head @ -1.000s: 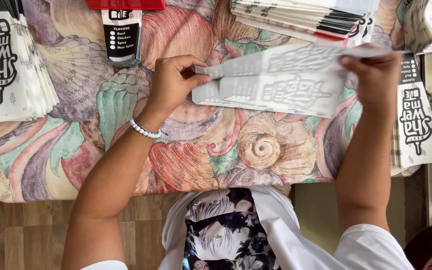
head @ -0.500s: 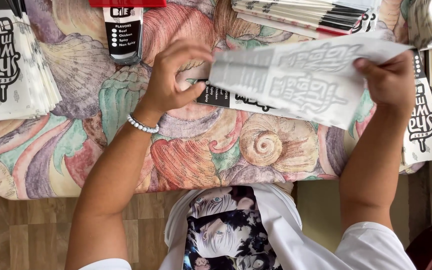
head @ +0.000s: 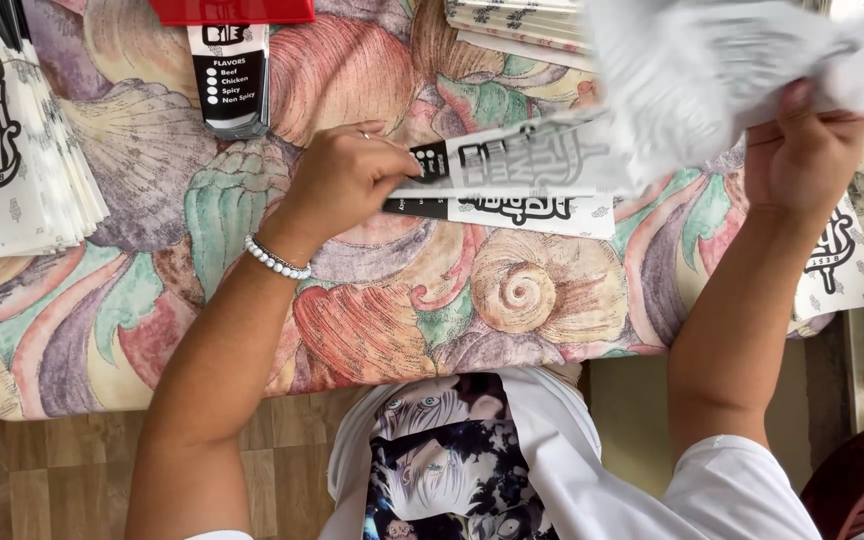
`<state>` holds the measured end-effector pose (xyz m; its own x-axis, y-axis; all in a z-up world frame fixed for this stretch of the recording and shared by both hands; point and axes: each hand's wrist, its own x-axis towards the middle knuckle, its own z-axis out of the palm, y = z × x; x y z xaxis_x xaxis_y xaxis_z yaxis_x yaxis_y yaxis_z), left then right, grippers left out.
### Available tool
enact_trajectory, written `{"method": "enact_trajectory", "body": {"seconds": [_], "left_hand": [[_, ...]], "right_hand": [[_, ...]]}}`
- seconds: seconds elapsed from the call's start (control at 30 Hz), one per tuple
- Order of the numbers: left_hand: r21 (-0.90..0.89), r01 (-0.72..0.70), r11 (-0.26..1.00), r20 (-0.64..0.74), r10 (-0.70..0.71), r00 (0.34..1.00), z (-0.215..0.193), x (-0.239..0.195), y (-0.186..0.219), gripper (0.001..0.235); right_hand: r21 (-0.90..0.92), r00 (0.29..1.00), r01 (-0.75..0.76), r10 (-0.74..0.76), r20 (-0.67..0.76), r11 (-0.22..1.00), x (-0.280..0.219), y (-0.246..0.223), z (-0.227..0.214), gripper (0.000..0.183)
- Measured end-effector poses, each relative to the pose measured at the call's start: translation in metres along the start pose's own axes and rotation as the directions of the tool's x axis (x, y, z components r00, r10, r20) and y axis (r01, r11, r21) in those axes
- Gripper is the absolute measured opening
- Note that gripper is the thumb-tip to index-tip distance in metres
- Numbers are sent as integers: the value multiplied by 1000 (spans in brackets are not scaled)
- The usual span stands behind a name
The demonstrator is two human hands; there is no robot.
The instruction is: The person folds multiple branded paper wrappers on a table, aligning the edges and creasing them. They then use a red tape dispenser to apply tape to the folded wrappers and place them into a stack.
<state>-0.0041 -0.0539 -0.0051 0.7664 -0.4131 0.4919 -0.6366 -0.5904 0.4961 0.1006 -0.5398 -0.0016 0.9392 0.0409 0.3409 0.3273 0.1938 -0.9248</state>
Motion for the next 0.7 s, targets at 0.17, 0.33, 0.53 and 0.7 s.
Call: {"method": "enact_trajectory", "body": {"seconds": [0.17,0.33,0.53,0.7], "left_hand": [[44,-154,987,-1,154,988,-12,-2,9,24],[36,-149,988,-394,150,907,-7,-1,4,28],[204,27,979,252,-79,964,14,15,33,58],[361,6,932,525,-209,825,32,12,38,66]], "right_hand": [[-344,905,160,2,426,925,-14,-6,46,23],[-316,663,135,152,733,939,-10,-25,97,36],[-358,740,169,122,661,918,5,-54,83,51],[-910,994,-110,69,-90,400,73,19,19,32]]}}
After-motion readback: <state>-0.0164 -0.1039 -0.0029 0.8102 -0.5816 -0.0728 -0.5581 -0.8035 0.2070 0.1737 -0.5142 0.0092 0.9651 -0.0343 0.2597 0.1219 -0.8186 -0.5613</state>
